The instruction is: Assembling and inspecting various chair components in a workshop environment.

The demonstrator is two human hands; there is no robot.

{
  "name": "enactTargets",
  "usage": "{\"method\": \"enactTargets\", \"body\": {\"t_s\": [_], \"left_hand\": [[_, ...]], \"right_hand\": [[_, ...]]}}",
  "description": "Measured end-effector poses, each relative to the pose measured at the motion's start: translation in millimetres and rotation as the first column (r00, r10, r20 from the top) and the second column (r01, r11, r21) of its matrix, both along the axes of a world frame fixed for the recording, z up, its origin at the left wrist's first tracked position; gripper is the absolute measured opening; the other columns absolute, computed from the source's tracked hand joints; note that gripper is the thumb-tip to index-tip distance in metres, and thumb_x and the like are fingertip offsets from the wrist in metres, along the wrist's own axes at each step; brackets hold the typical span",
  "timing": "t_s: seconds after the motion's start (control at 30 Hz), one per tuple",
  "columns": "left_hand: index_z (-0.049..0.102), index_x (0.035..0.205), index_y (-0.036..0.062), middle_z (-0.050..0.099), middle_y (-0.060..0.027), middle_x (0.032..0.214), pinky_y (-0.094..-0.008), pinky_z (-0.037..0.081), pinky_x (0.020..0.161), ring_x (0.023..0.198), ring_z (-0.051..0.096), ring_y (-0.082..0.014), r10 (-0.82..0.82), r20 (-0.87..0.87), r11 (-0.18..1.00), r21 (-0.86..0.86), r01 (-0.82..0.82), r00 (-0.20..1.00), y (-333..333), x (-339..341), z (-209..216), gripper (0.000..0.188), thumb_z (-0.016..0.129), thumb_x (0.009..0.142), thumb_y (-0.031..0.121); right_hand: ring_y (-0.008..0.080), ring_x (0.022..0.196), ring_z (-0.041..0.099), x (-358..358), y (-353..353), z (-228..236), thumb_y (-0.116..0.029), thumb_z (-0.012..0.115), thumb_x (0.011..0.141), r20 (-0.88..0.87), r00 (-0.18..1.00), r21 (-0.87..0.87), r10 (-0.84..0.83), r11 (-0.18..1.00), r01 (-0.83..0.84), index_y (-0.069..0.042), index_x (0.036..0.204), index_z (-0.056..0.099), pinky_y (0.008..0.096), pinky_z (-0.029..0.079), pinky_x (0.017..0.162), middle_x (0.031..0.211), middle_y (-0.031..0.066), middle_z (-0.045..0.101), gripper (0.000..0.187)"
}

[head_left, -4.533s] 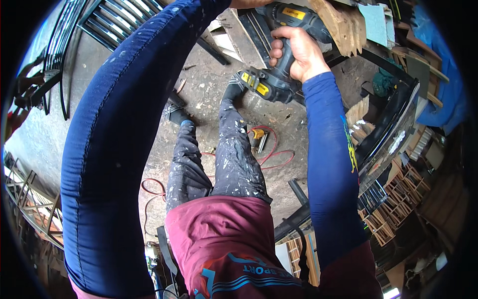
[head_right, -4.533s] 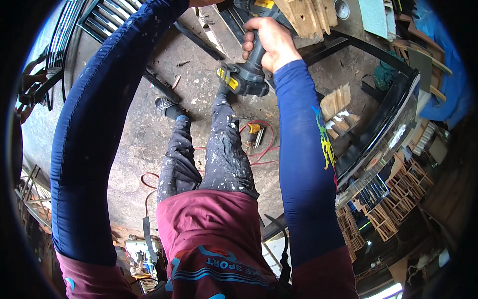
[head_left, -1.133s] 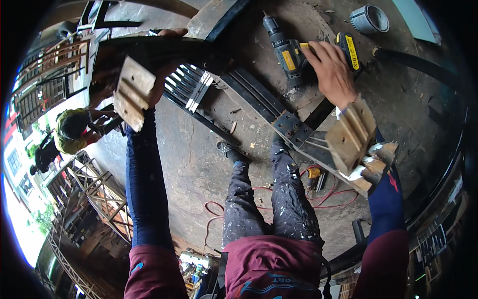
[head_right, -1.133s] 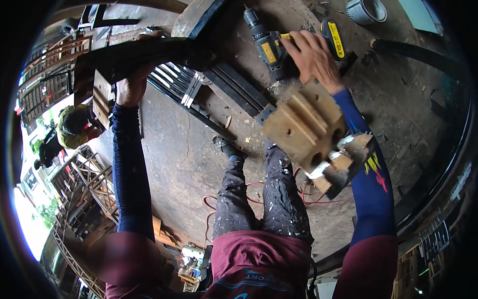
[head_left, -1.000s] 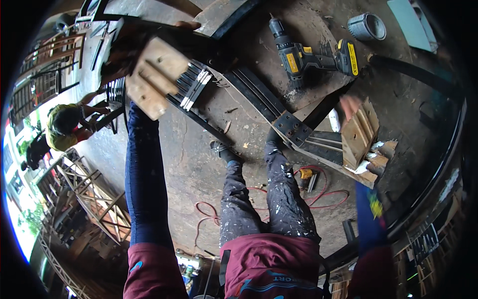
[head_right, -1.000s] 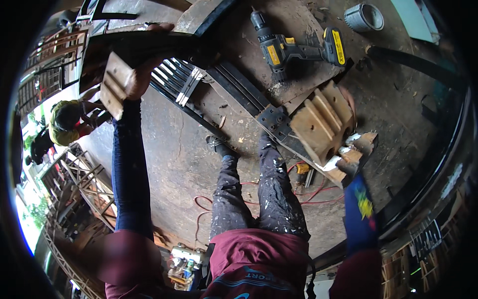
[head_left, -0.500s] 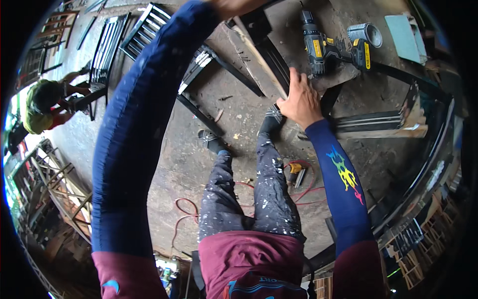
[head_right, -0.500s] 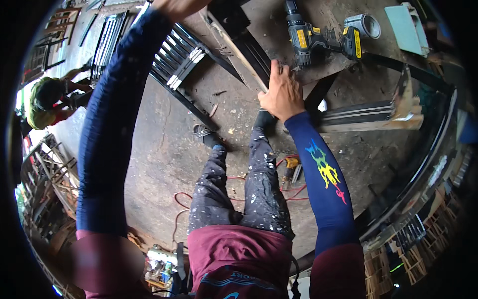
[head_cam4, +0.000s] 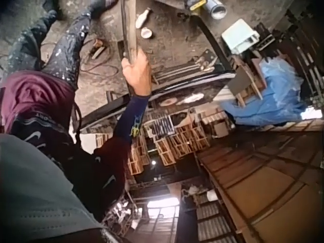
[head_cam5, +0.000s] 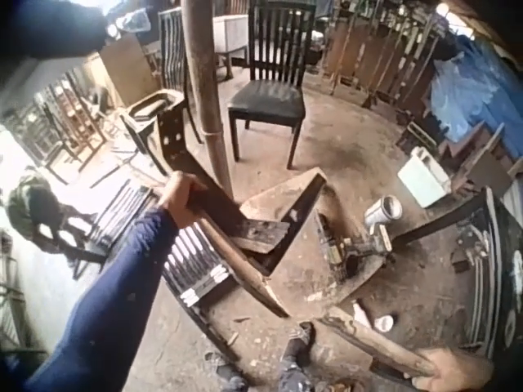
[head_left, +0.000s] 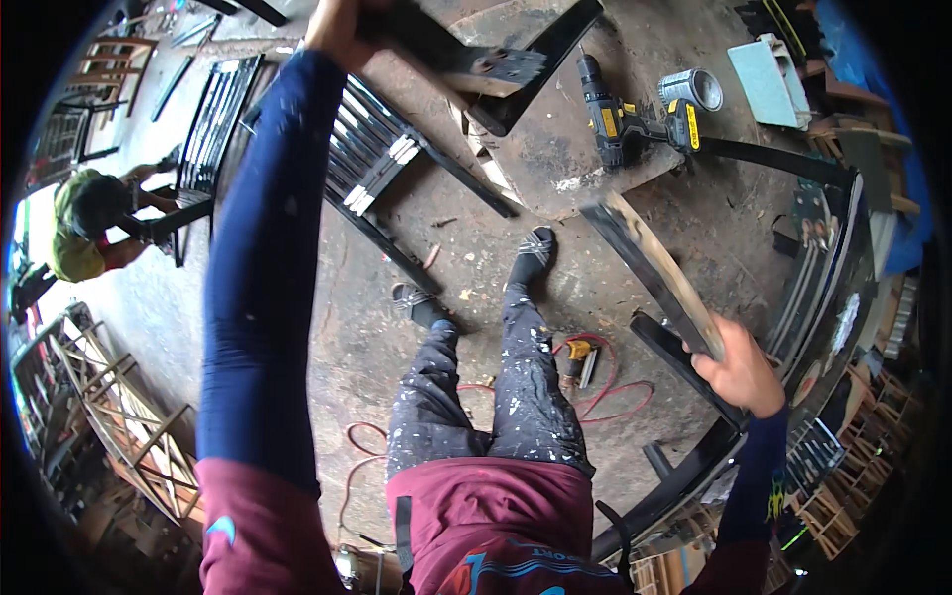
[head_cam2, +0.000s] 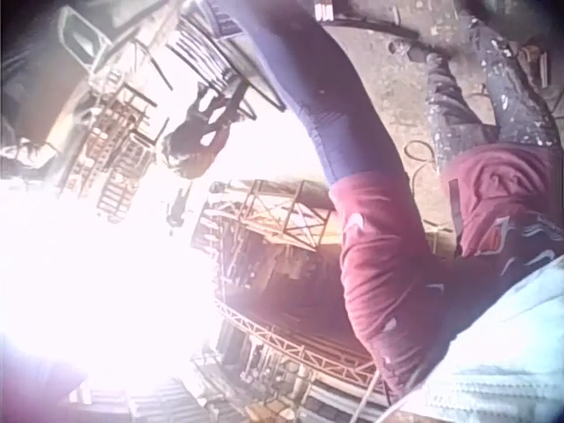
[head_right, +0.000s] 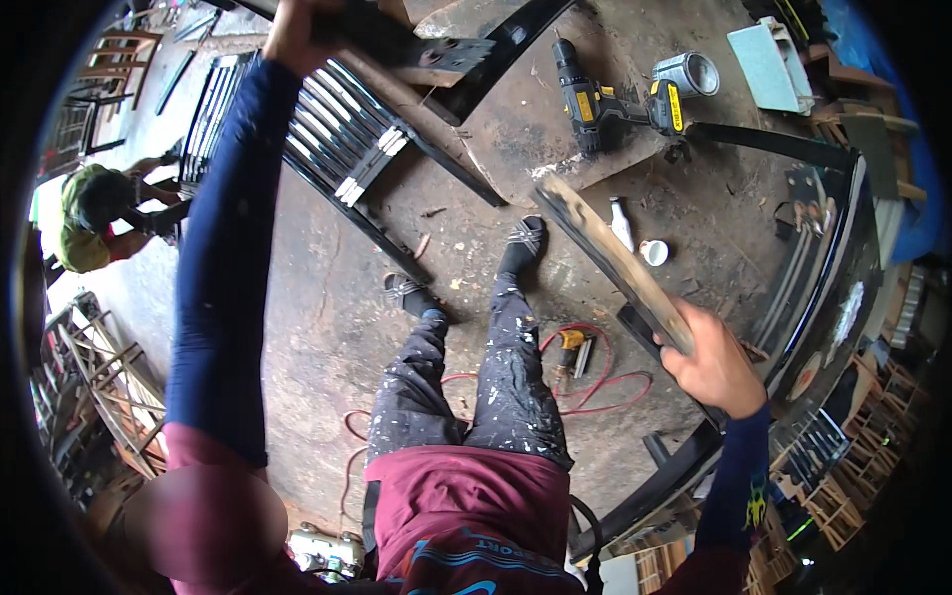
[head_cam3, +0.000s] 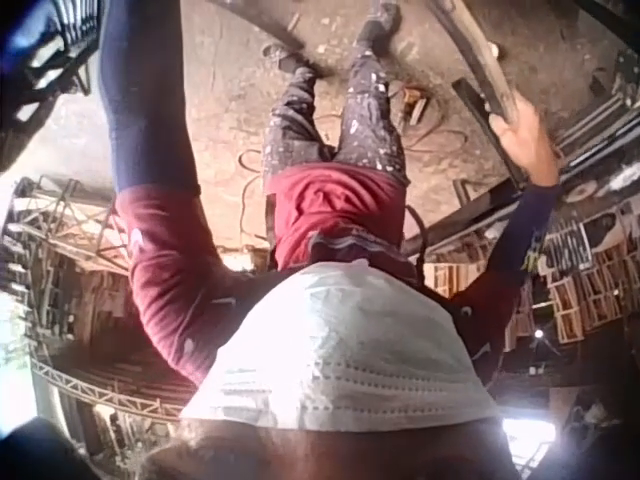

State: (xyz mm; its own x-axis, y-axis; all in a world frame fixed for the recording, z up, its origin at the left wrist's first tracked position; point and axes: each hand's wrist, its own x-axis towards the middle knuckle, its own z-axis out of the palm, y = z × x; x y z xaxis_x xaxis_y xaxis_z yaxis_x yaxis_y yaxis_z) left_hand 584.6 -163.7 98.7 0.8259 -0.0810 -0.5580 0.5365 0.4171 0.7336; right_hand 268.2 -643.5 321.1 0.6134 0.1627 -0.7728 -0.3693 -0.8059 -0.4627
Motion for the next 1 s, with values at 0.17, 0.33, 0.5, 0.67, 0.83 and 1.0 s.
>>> {"method": "enactTargets", "body": {"t_s": [0.17,0.33,0.5,0.67,0.83,1.0], "left_hand": [[0.059,0.083,0.0023,0.065,-0.0126,0.09,-0.0541,0.051,0.09,0.089,0.062,-0.0325,0.209,-0.195,0.913,-0.313,-0.263,0.958,5,-59,-84,0.013,0.053,0.079,0.012],[0.055,0.122,-0.0132,0.06,-0.0272,0.129,-0.0533,0.037,0.113,0.122,0.055,-0.043,0.313,-0.233,0.873,-0.31,-0.375,0.921,-11,-102,-79,0.051,0.05,0.078,0.013],[0.05,0.128,-0.0146,0.058,-0.0288,0.132,-0.0534,0.035,0.115,0.125,0.054,-0.0435,0.337,-0.206,0.896,-0.228,-0.38,0.919,-11,-121,-94,0.056,0.05,0.078,0.01],[0.05,0.128,-0.0141,0.058,-0.0282,0.132,-0.055,0.035,0.115,0.125,0.053,-0.0432,0.412,-0.216,0.882,-0.148,-0.447,0.885,-26,-132,-87,0.056,0.052,0.076,0.007],[0.061,0.121,-0.0103,0.065,-0.0227,0.123,-0.0466,0.046,0.106,0.115,0.062,-0.0359,0.225,-0.16,0.859,-0.433,-0.273,0.961,-12,-142,-91,0.049,0.057,0.075,0.007],[0.053,0.13,-0.0138,0.057,-0.0268,0.135,-0.0539,0.035,0.116,0.131,0.049,-0.0452,0.304,-0.102,0.833,-0.455,-0.316,0.947,-20,-153,-99,0.061,0.058,0.074,0.009]], "right_hand": [[0.0291,0.093,0.065,-33,-7,0,0.003,0.056,0.078,-0.023,0.985,-0.103,-0.171,0.98,0.168,0.002,0.126,0.055,0.0363,0.049,0.087,0.1,0.0183,0.065,0.048],[0.047,0.11,0.059,-57,-14,-39,0.005,0.056,0.077,-0.063,0.979,-0.03,-0.192,0.981,0.19,0.003,0.135,0.051,0.0428,0.046,0.097,0.118,0.0298,0.062,0.059],[0.0406,0.101,0.061,-73,-13,-70,-0.001,0.057,0.078,-0.09,0.979,0.068,-0.183,0.98,0.189,0.002,0.125,0.055,0.0416,0.047,0.092,0.106,0.0238,0.063,0.047],[0.0407,0.105,0.06,-91,-10,-84,-0.005,0.061,0.079,-0.032,0.986,0.085,-0.163,0.983,0.165,0.0,0.126,0.057,0.0434,0.047,0.092,0.112,0.0244,0.063,0.048],[0.0423,0.116,0.058,-103,-8,-97,0.002,0.061,0.076,-0.034,0.975,0.12,-0.219,0.968,0.221,-0.001,0.132,0.056,0.0443,0.048,0.097,0.12,0.0251,0.062,0.056],[0.0418,0.117,0.058,-106,-10,-104,0.003,0.062,0.077,-0.01,0.983,0.094,-0.185,0.978,0.186,-0.002,0.131,0.057,0.045,0.048,0.098,0.121,0.0239,0.062,0.055]]}}
